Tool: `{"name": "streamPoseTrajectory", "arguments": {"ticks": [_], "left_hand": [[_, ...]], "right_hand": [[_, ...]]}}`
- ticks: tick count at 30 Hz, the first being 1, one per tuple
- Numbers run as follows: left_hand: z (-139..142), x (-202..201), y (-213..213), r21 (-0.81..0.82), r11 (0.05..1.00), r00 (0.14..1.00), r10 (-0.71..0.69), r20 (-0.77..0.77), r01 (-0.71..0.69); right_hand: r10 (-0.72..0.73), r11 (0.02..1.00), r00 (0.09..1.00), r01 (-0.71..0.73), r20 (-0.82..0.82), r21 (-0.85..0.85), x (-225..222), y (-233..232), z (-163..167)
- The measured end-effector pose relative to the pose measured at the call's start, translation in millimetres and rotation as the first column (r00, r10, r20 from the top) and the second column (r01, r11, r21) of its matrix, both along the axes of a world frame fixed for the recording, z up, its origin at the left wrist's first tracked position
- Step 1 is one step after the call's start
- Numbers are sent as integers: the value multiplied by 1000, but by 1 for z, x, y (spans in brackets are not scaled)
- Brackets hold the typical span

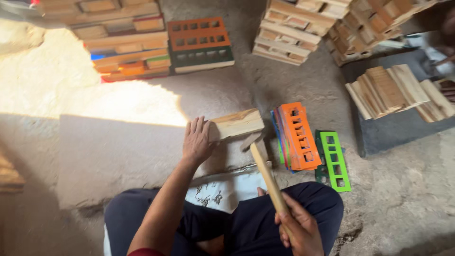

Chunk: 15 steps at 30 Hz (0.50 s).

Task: The person sits on the floor and assembles small wooden frames using a hammer and nails. They place nails into pre-drilled holes in the frames and hammer them in, then stack the completed frames.

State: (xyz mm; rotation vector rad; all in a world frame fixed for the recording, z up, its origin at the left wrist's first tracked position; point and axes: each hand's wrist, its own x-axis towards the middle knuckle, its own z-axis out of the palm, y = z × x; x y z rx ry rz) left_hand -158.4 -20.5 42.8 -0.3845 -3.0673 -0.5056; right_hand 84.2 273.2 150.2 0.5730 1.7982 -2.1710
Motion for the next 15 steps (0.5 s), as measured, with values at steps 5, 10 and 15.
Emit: {"name": "streamPoseTrajectory", "arguments": {"ticks": [5,10,15], "left_hand": [[27,-7,6,-58,996,969,-51,242,67],[41,6,-21,49,999,943,-12,332,-5],[32,20,-118,285,927,660,-57,749,-245]], "right_hand": [[-53,991,977,77,207,-108,8,-10,-14],[-34,971,970,90,241,-222,0,-30,-22],[95,952,940,10,327,-305,-12,-34,-30]]}}
